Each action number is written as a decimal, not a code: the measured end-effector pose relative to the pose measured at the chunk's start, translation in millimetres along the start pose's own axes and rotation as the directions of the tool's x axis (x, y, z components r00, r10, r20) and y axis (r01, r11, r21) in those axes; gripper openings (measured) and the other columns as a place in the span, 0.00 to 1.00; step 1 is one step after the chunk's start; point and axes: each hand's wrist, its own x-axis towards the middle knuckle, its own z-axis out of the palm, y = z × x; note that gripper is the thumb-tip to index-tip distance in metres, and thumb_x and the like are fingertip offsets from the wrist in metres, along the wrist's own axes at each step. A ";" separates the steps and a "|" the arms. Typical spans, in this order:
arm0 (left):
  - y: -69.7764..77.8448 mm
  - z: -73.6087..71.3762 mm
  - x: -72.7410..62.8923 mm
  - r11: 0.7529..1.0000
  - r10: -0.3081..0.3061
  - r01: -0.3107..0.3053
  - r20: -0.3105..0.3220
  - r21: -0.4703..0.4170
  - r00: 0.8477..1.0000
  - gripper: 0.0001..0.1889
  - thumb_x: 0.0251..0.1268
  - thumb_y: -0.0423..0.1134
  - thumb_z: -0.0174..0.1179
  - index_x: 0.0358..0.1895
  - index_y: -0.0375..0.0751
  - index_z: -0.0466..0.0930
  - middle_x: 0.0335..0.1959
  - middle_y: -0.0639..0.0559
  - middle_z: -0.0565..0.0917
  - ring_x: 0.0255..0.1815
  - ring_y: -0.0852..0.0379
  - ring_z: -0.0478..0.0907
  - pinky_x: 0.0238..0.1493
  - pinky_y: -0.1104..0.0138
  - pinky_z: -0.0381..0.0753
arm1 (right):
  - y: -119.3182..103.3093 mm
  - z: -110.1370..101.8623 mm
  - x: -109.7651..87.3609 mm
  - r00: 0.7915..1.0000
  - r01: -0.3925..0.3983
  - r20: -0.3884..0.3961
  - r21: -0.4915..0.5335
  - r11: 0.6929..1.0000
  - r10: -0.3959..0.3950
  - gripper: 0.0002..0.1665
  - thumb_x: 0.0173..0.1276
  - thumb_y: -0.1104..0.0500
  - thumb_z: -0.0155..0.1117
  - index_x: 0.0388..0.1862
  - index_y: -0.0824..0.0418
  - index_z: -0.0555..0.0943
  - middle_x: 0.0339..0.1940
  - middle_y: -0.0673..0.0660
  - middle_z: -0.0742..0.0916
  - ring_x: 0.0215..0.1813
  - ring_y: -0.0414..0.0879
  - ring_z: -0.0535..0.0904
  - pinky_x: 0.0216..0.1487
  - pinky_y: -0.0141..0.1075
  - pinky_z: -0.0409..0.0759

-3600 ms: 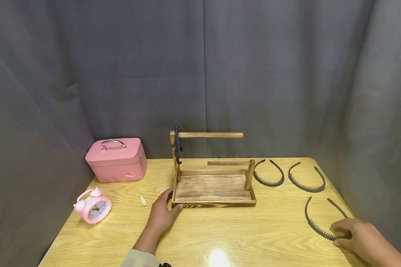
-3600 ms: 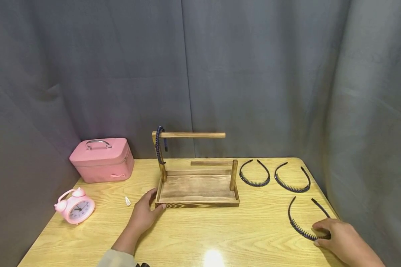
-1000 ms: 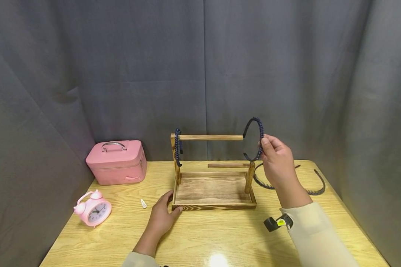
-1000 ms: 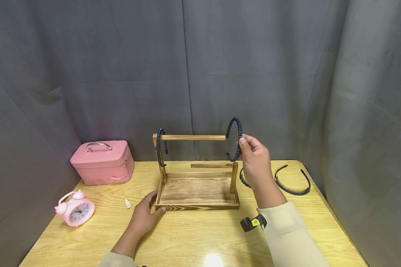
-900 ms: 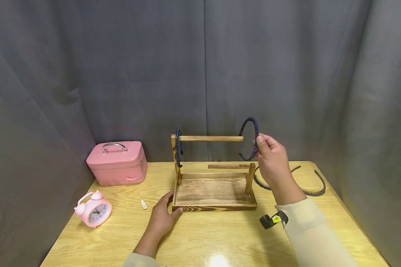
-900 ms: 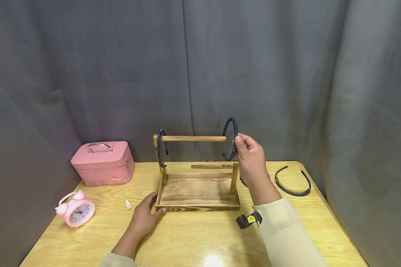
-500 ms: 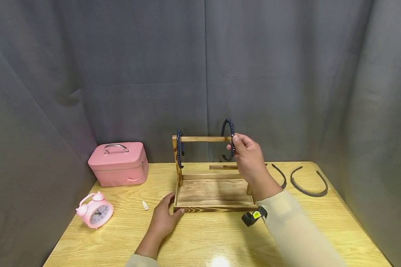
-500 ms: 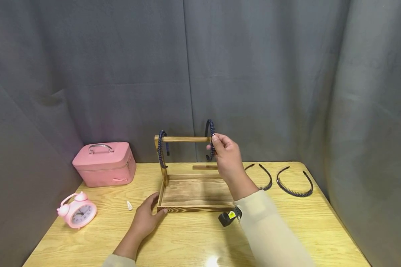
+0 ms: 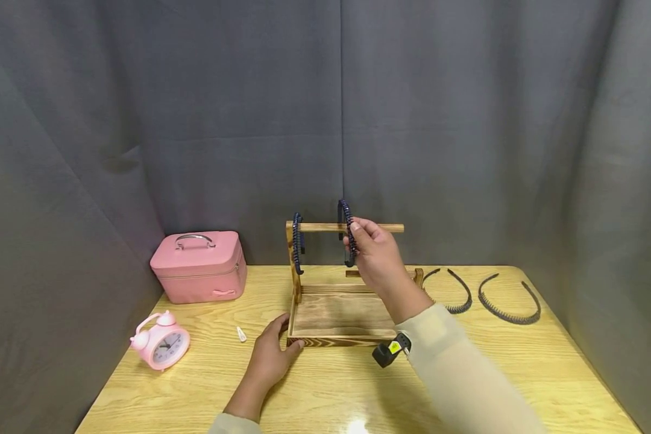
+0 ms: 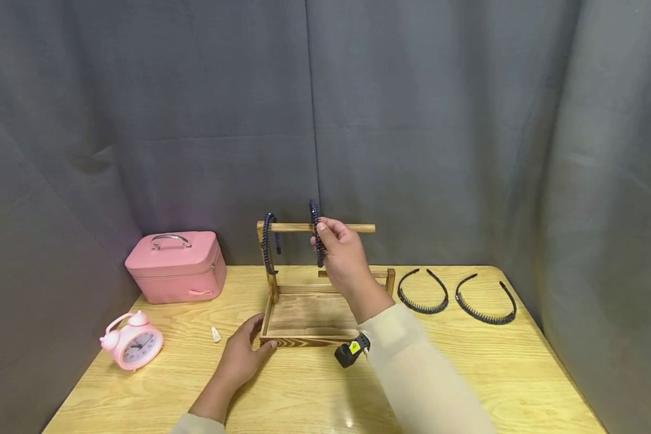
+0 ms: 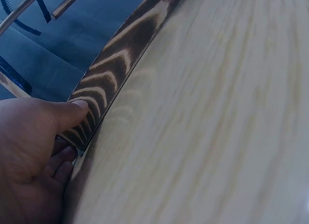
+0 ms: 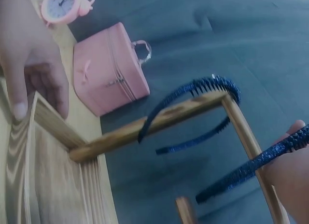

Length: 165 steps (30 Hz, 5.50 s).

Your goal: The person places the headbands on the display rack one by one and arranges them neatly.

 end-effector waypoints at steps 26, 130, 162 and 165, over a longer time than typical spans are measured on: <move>2.7 0.9 -2.4 1.000 0.023 -0.023 -0.007 -0.013 1.000 0.40 0.74 0.40 0.74 0.83 0.34 0.65 0.76 0.36 0.77 0.78 0.37 0.75 0.80 0.43 0.74 | 39.3 43.8 5.6 0.990 -0.050 -0.122 0.164 0.985 0.071 0.16 0.88 0.66 0.56 0.67 0.71 0.79 0.58 0.57 0.83 0.49 0.43 0.84 0.54 0.31 0.86; 6.8 0.3 -5.5 1.000 0.025 -0.025 0.011 0.001 1.000 0.39 0.74 0.40 0.73 0.82 0.34 0.66 0.76 0.36 0.78 0.78 0.36 0.75 0.80 0.43 0.75 | 49.1 -296.9 -61.0 0.987 0.158 0.157 -0.986 -0.054 0.033 0.08 0.75 0.69 0.71 0.50 0.66 0.91 0.52 0.64 0.92 0.59 0.68 0.86 0.63 0.63 0.85; 3.5 -1.6 -7.3 1.000 0.009 -0.009 0.014 -0.001 1.000 0.39 0.76 0.40 0.72 0.83 0.35 0.65 0.77 0.37 0.77 0.79 0.37 0.74 0.80 0.43 0.75 | -8.1 -212.8 -68.3 0.948 -0.053 -0.284 -0.591 0.805 -0.146 0.27 0.91 0.43 0.51 0.66 0.64 0.79 0.49 0.46 0.88 0.51 0.41 0.82 0.61 0.31 0.81; 4.0 -0.9 -7.5 1.000 0.012 -0.012 0.013 0.000 1.000 0.39 0.76 0.40 0.72 0.83 0.35 0.65 0.76 0.36 0.77 0.79 0.37 0.74 0.80 0.43 0.75 | -14.0 -198.2 -65.7 0.942 0.080 -0.278 -0.350 0.933 -0.185 0.16 0.89 0.51 0.57 0.57 0.63 0.81 0.43 0.42 0.88 0.46 0.38 0.82 0.51 0.24 0.82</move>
